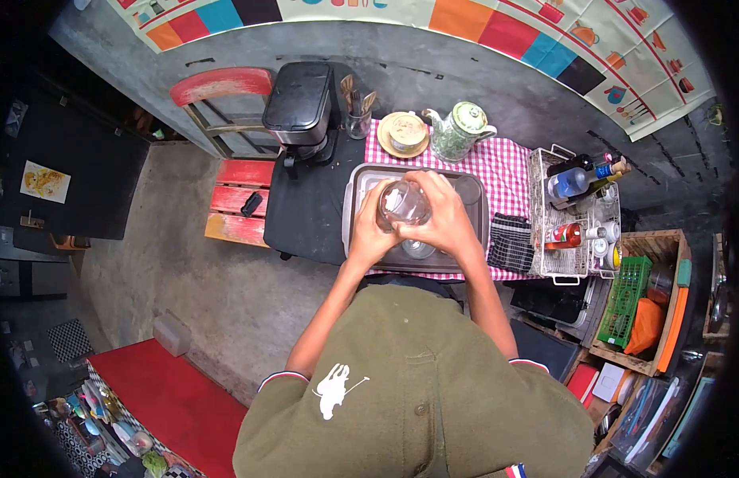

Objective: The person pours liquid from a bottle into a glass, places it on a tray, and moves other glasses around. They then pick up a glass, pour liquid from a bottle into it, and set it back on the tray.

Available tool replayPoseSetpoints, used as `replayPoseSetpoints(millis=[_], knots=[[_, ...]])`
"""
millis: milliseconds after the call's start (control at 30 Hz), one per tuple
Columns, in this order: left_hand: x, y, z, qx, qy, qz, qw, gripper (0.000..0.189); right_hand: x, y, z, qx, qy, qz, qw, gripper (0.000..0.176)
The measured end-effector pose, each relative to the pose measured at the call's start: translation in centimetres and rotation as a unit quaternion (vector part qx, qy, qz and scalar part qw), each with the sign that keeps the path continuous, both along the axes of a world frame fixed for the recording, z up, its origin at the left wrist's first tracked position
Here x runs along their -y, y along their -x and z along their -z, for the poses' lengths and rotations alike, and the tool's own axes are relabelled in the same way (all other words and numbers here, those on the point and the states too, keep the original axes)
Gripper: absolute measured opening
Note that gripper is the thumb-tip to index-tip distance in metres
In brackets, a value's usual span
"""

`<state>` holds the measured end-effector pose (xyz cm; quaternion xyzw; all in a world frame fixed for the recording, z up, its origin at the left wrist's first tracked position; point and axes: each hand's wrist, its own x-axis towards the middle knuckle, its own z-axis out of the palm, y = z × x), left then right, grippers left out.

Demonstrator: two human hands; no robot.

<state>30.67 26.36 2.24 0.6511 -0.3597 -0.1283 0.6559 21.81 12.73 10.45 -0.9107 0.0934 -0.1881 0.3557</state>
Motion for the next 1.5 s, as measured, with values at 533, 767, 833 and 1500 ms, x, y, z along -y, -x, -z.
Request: replayPoseSetpoints(millis=[533,767,833,1500], knots=[[4.6,5.2,-1.0,-0.013,-0.011,-0.019,1.000,0.082,5.2,4.4,-1.4,0.002,0.000,-0.020,1.000,0.071],[6.1,7.6,-0.9,-0.021,-0.021,-0.022,0.999,0.084,7.1,6.4,-1.8,-0.015,0.001,-0.027,1.000,0.068],[6.6,8.3,-0.7,-0.012,-0.025,-0.029,0.999,0.086,7.5,7.0,-1.8,-0.016,0.005,-0.027,0.999,0.068],[10.1,10.8,-0.6,-0.013,-0.012,-0.039,0.999,0.087,11.1,9.1,-1.2,-0.026,0.028,-0.042,0.998,0.072]])
